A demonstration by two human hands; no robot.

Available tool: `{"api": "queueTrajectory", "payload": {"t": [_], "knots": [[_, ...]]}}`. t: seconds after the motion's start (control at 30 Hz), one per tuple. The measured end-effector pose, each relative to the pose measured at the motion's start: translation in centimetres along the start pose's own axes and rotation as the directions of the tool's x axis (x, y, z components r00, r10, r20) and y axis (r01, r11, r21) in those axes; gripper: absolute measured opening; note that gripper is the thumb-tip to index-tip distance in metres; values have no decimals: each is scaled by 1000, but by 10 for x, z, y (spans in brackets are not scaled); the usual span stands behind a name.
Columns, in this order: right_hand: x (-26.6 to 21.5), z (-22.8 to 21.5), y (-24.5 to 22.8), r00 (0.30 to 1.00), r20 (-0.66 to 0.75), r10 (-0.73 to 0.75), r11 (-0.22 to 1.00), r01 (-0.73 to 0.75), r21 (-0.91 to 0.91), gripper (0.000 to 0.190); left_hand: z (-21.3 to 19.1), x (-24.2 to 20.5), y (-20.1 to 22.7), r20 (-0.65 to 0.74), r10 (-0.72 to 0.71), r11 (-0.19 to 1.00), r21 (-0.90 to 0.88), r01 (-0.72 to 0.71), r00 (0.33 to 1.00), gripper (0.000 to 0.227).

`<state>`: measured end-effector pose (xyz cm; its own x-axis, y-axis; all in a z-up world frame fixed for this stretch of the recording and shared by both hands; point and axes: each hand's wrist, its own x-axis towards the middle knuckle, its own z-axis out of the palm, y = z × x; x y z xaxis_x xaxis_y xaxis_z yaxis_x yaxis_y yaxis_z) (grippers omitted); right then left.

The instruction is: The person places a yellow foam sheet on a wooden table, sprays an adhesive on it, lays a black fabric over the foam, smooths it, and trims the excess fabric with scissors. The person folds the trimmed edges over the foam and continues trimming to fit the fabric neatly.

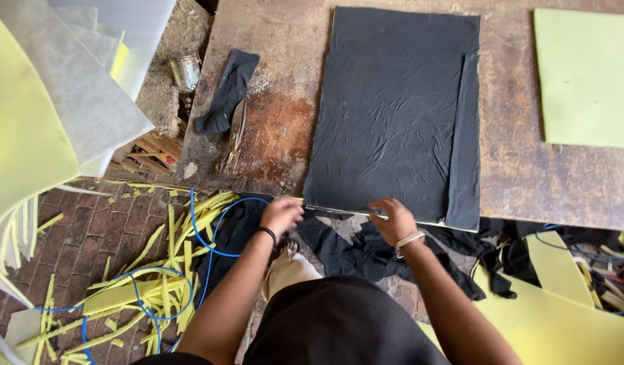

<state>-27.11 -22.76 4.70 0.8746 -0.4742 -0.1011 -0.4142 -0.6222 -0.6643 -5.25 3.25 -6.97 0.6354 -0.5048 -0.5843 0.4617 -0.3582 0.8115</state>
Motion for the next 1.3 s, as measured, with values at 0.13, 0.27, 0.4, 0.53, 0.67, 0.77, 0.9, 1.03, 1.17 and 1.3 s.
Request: {"api": "queueTrajectory", "payload": {"t": [0.13, 0.27, 0.4, 0.53, 0.67, 0.77, 0.9, 1.03, 1.17, 1.3], "knots": [[10, 33, -38, 998, 61, 18, 999, -20, 32, 31, -68, 50, 46, -362, 560, 806, 444, -391, 745, 26], [32, 42, -72, 991, 44, 125, 991, -123, -45, 31, -114, 93, 97, -422, 627, 669, 722, -177, 655, 55], [55, 68, -111, 911, 110, 397, 914, -403, 43, 32, -146, 129, 122, -416, 239, 589, 780, 209, 878, 70], [73, 106, -143, 905, 49, 424, 894, -426, 138, 28, -164, 158, 122, -328, 180, 815, 578, 46, 927, 48], [69, 138, -160, 855, 107, 508, 719, -489, 494, 24, -140, 153, 107, 85, -213, 942, -246, 228, 973, 36], [68, 157, -166, 890, 156, 428, 429, -352, 832, 25, -105, 125, 96, 317, -156, 928, -277, 248, 935, 16], [62, 173, -170, 928, 21, 371, 457, -202, 866, 38, -55, 85, 96, 354, -78, 939, -288, 188, 932, 18], [45, 173, -172, 858, 75, 509, 453, -341, 823, 48, -24, 54, 98, 594, -16, 886, -365, 287, 804, 10], [23, 160, -169, 801, 16, 598, 493, -384, 781, 43, 2, 35, 95, 613, -45, 931, -261, 256, 789, 17], [9, 156, -164, 694, -148, 704, 603, -476, 640, 47, 15, 19, 93, 653, -13, 928, -273, 252, 757, 21]]}}
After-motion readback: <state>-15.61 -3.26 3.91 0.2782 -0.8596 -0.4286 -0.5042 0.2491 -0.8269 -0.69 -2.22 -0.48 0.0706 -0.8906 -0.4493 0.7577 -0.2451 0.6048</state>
